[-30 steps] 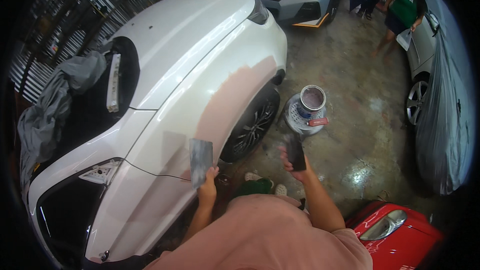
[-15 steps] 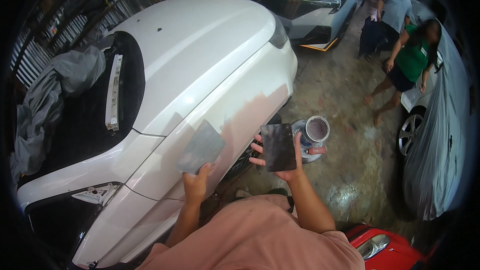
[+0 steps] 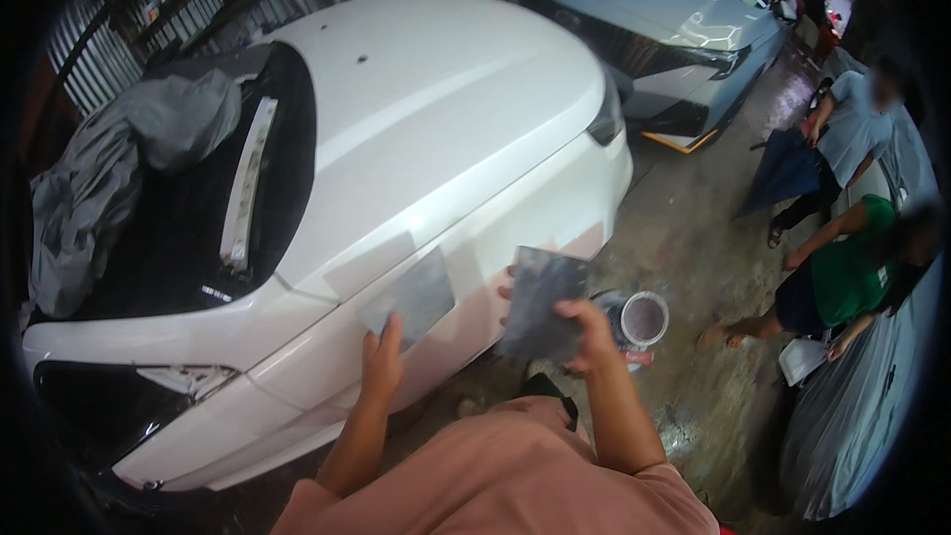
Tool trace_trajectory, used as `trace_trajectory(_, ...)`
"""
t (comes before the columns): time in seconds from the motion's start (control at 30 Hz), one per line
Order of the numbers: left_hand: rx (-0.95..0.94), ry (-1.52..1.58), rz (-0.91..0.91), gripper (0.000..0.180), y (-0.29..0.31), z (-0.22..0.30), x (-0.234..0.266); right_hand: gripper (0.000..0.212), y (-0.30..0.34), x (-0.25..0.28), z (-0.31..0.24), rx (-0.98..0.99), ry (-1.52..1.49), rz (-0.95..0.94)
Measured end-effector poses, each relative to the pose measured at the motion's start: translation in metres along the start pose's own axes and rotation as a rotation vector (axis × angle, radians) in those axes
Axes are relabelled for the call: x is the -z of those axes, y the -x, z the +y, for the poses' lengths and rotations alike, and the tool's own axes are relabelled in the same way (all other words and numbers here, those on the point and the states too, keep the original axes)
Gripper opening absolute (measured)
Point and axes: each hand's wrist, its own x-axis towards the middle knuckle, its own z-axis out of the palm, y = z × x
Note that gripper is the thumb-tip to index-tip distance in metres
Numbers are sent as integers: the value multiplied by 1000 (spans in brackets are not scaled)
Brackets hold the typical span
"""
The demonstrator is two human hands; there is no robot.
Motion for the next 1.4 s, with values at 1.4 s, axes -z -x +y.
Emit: trace_trajectory(1.4,-215,93,-24,68,-39,43,-179,66,-85,4,-59,875,1096,-480)
